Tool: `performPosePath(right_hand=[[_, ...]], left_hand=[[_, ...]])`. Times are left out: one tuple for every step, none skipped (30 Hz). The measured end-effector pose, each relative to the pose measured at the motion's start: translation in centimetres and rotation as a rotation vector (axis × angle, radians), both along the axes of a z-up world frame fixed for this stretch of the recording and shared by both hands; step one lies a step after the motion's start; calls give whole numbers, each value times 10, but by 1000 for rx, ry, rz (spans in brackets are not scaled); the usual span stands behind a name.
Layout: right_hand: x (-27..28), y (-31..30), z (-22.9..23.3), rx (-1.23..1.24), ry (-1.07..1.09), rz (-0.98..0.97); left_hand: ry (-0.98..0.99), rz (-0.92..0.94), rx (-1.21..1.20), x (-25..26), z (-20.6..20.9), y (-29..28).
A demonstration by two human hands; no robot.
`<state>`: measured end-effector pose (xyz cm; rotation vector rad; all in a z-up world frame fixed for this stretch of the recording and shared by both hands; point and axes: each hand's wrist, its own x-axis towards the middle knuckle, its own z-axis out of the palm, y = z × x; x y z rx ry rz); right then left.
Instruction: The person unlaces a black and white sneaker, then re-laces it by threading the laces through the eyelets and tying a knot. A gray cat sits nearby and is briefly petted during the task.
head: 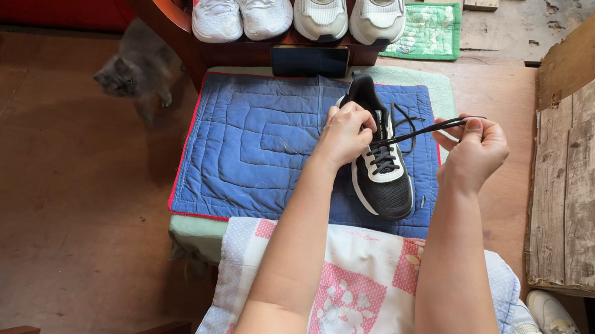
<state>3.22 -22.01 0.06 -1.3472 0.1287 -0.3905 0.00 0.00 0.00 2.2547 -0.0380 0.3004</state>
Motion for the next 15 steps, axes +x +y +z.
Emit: performPosePath(right_hand=[[-1,5,3,77,16,3],[-2,10,7,154,32,6],[-4,13,10,231,49,9],[-6,16,13,284,19,110],[-7,17,16,336,-9,213],[-9,19,19,388,-38,315],[-11,20,22,198,-6,370],[-14,22,24,8,25,422],[-17,25,25,-183,52,469],[-20,30,26,-473,-81,512],[-24,37,26,-761,-216,545],[-28,44,24,-869,-237,506],[-34,52,22,-976,-256,465],[-38,56,21,-1082,-275,423],[-39,58,22,-1123,-261,404]], left_hand=[[0,-1,3,0,-1,0],[1,-2,6,1,-2,1],[2,-2,8,1,-2,2],[11,-18,15,2,-3,4],[21,-33,21,3,-3,7],[31,-48,27,2,-4,11],[34,-81,25,2,-4,15],[37,-113,23,0,-5,20],[36,-148,22,0,-5,23],[37,-158,14,0,-5,24],[37,-169,7,-1,-5,24],[37,-181,1,-1,-5,23],[39,-168,19,-2,-6,22],[40,-155,36,-3,-6,21],[39,-142,57,-2,-6,21]])
